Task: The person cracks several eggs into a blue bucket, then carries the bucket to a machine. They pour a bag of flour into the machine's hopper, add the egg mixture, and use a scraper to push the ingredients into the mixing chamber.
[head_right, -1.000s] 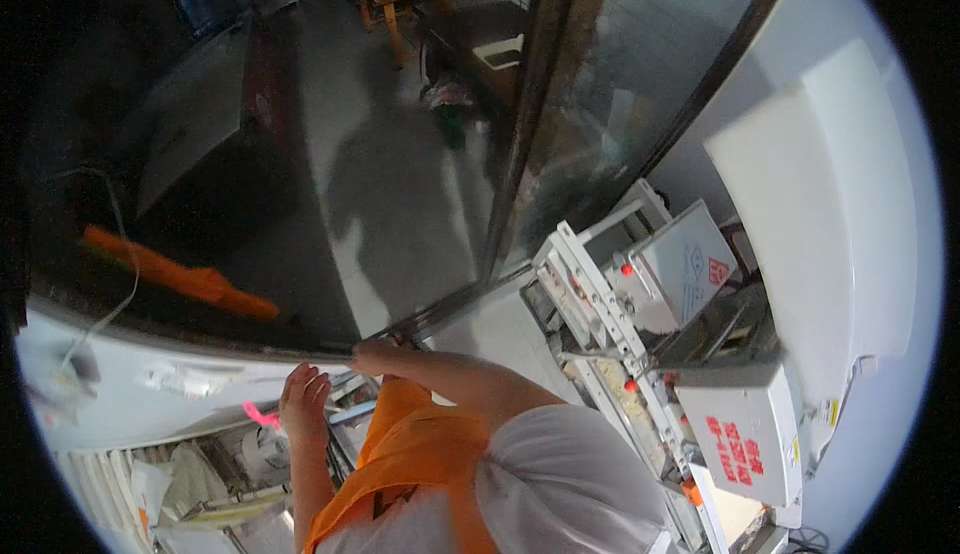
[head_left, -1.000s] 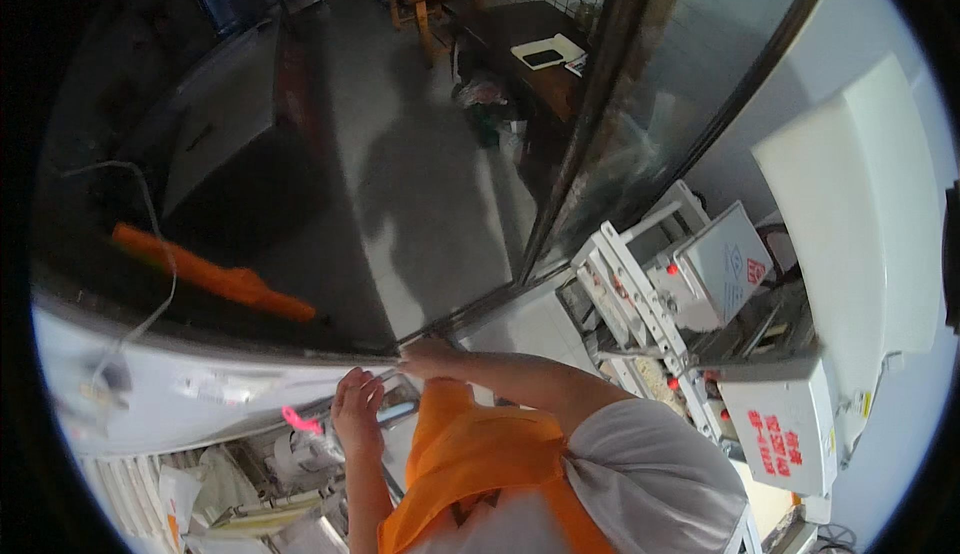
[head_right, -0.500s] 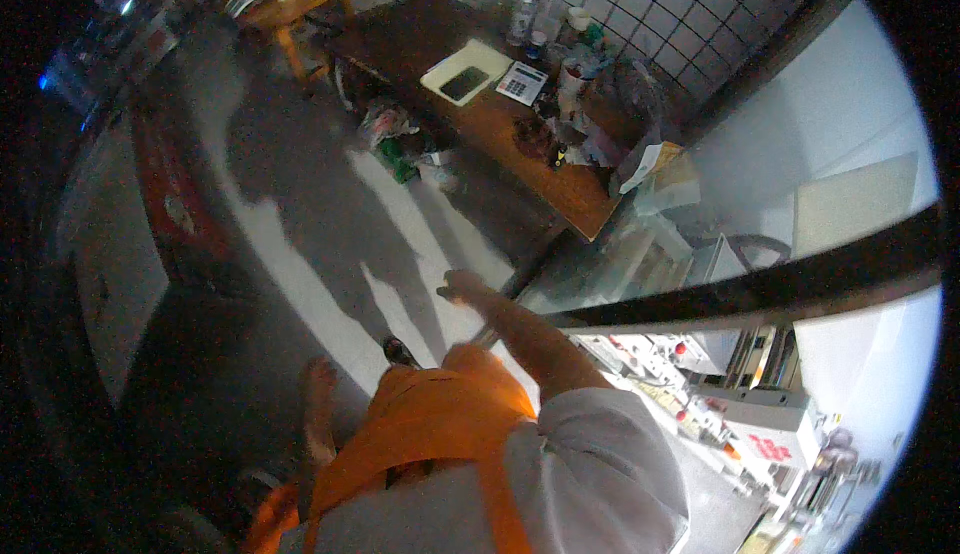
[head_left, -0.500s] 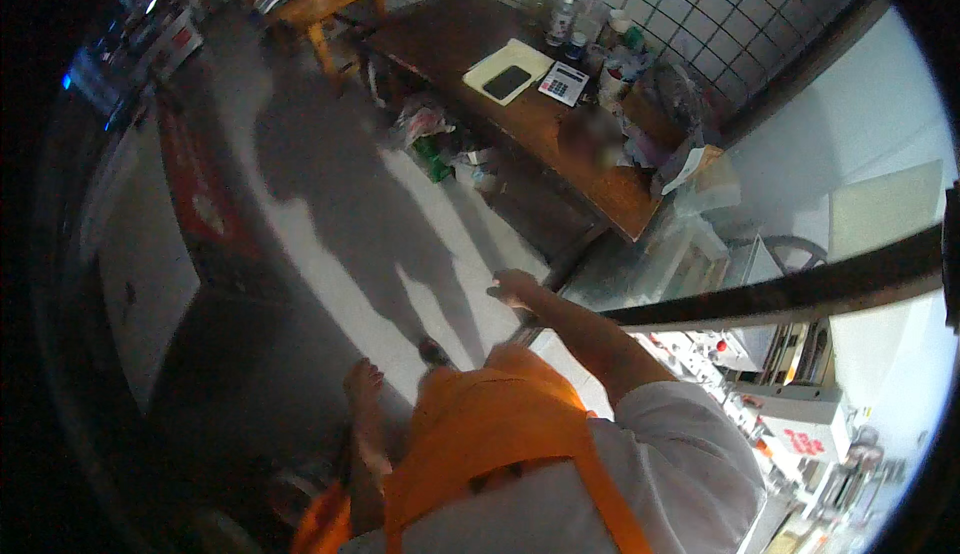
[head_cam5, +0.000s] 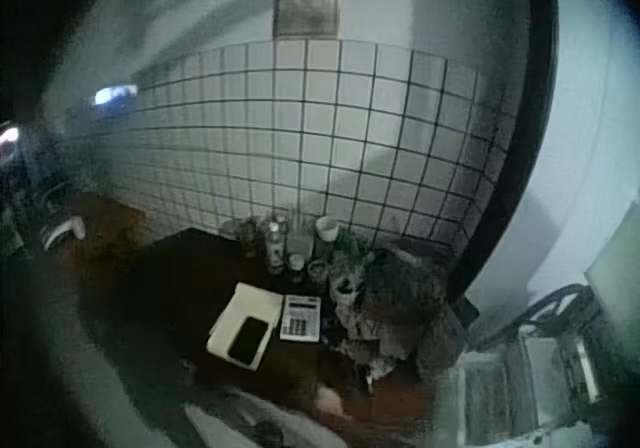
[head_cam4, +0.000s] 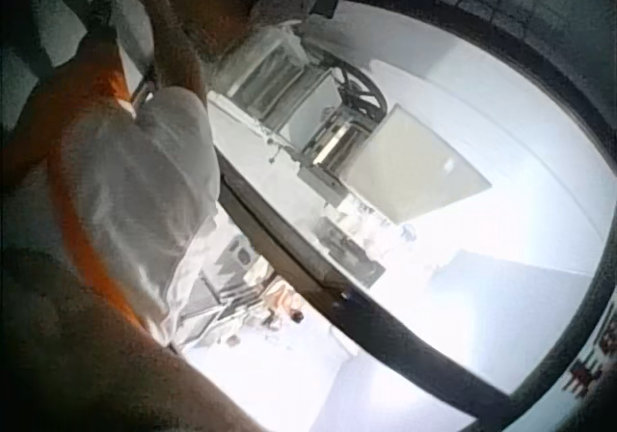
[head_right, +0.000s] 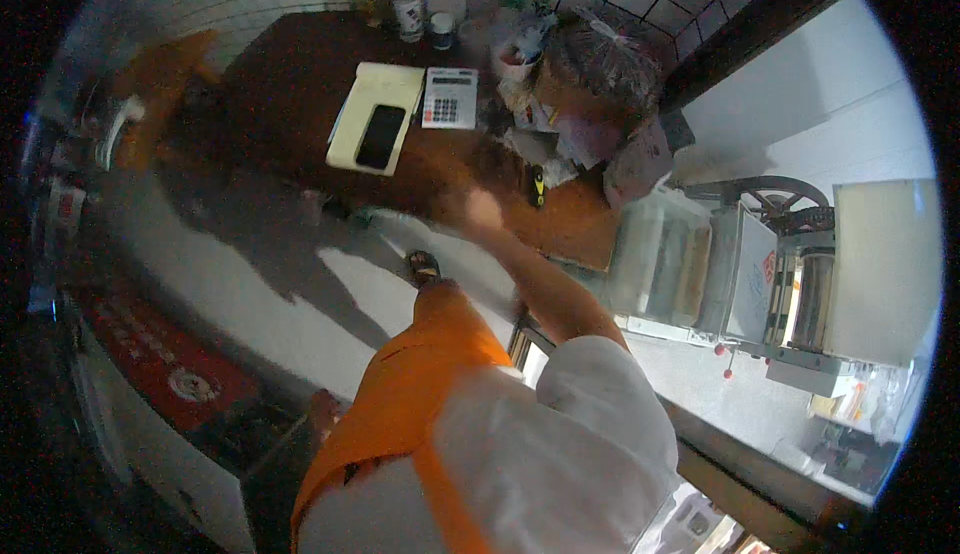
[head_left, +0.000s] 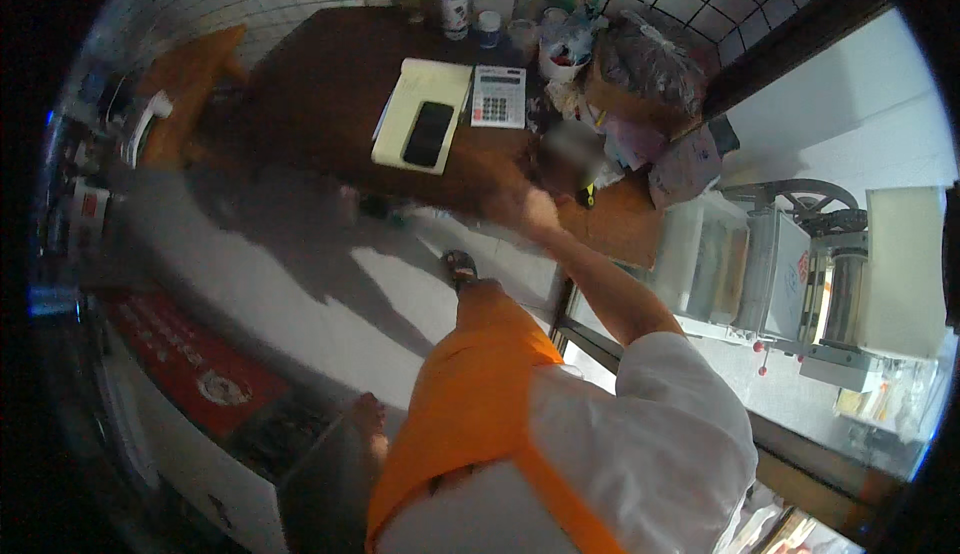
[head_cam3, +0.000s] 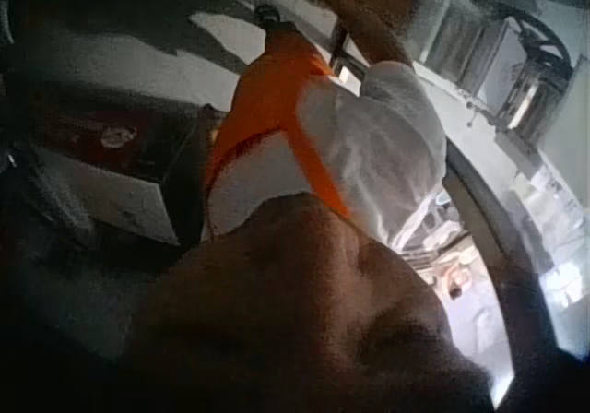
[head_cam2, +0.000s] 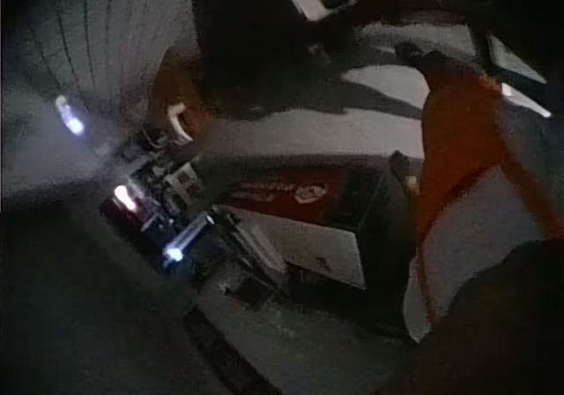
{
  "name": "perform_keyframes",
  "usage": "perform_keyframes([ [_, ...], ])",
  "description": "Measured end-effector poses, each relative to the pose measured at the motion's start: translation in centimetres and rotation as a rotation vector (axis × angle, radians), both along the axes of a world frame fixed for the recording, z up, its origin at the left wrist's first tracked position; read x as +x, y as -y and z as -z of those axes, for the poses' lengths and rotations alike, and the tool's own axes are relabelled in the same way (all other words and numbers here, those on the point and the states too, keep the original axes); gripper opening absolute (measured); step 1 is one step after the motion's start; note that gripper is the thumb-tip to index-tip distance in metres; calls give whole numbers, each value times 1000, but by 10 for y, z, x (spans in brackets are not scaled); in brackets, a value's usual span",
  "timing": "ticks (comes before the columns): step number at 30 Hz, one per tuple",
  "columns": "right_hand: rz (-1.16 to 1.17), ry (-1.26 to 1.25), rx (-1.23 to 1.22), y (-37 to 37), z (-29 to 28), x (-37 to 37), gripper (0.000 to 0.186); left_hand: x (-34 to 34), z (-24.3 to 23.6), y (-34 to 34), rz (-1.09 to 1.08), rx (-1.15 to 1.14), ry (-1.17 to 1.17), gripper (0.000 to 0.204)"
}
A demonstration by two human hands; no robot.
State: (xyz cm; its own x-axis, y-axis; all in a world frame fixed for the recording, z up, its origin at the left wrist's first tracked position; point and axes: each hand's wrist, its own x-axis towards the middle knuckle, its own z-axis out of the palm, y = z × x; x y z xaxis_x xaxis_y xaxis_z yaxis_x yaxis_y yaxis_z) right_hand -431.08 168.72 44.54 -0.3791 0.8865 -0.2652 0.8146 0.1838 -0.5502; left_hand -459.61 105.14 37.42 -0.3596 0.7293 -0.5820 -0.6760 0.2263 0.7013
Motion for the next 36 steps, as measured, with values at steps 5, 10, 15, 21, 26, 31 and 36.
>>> perform_keyframes([
  [5, 213, 350, 228, -62, -20, 82, 72, -60, -3, -76, 124, -146, -293, 24],
  [10, 370, 341, 87, -68, -24, 88, 80, -148, -59, -185, 415, -635, -720, 29],
  [15, 547, 24, 368, -38, -96, 94, 63, -169, -152, -356, 531, -488, -896, 40],
  [21, 923, -1080, -117, 90, -190, 109, 16, -70, -233, -516, 874, 105, -1085, 32],
  [26, 794, -1113, -422, 276, -250, 97, 20, 118, -318, -516, 1213, 747, -910, 44],
  [31, 976, -1322, -588, 440, -255, 104, 49, 261, -304, -433, 1820, 723, -570, 21],
  [36, 1164, -1453, -444, 543, -247, 168, 27, 383, -312, -355, 2072, 677, -567, 31],
])
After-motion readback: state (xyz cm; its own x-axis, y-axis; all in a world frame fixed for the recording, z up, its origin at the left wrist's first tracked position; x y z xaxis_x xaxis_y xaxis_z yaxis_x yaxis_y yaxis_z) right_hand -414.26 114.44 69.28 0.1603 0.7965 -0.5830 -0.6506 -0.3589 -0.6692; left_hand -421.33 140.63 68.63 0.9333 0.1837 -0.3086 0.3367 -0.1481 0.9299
